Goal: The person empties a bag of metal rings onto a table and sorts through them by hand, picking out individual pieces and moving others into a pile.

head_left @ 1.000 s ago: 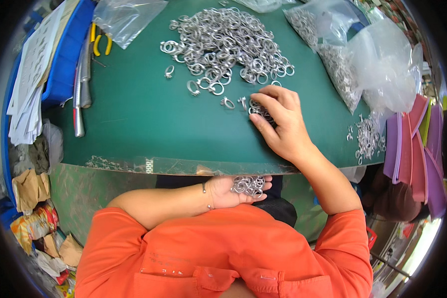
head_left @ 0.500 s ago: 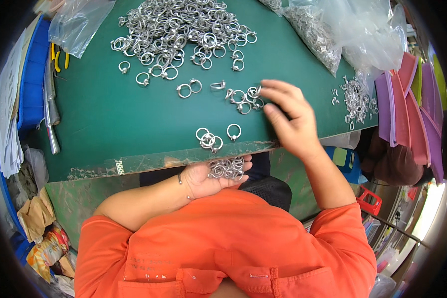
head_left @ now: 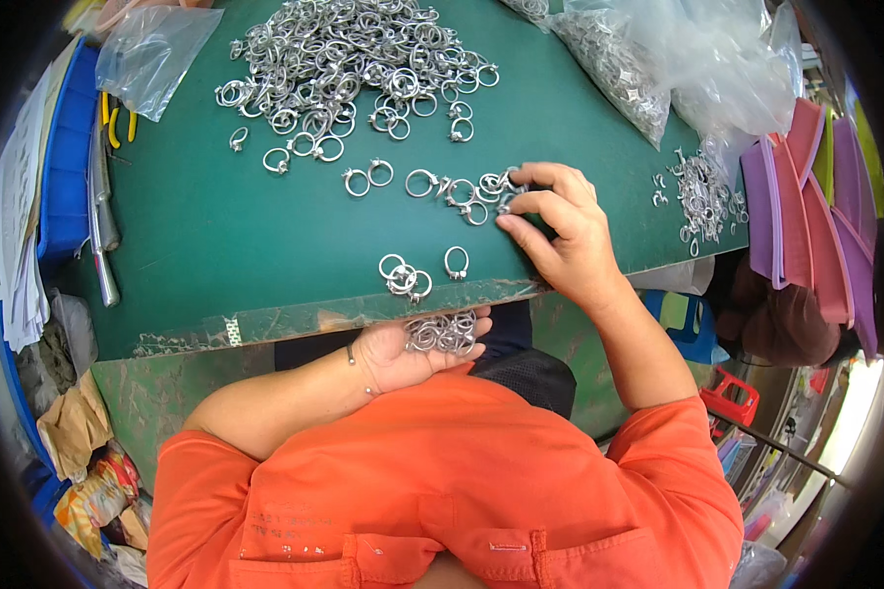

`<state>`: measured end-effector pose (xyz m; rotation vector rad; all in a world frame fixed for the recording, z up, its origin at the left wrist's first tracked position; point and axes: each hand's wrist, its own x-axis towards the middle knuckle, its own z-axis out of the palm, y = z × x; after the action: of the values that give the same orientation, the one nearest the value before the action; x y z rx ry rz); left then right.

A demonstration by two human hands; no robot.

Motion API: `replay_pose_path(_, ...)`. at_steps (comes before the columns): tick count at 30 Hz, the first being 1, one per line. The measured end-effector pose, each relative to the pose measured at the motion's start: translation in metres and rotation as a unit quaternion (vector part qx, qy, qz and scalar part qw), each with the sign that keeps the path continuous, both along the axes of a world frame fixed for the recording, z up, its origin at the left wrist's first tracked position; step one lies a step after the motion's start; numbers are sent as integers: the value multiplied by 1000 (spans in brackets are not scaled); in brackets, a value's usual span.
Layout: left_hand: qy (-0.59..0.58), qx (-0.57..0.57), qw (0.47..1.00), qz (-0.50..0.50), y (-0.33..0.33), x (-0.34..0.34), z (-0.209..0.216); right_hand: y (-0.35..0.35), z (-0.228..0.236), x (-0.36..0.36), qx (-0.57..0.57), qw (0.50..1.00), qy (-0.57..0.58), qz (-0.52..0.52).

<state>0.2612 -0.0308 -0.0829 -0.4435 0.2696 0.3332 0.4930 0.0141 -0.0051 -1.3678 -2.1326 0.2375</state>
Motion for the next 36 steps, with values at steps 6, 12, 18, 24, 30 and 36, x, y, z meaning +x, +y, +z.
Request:
replay_pose_path(6,6,19,1000,1,-1,0,-1,-1,4,7,-65,990,121,-32)
replay_pose_path(12,14,27,1000,-4,0,-1,1,19,4,-4,-17,999,25,43)
replay_pose_path(18,33,39,999,-13,0,2,0,17,12,-16,-99,982,151,49)
replay_pose_path(24,3,17,1000,-3,-2,0,-7,20,2,-24,-94,989,99,52)
replay_pose_path(30,20,13,1000,-6,-2,1,-4,24,6,-37,-43,995,9,89)
replay_pose_path(36,22,42,999,-2,-5,2,-9,29,15,-34,-102,970,110,190)
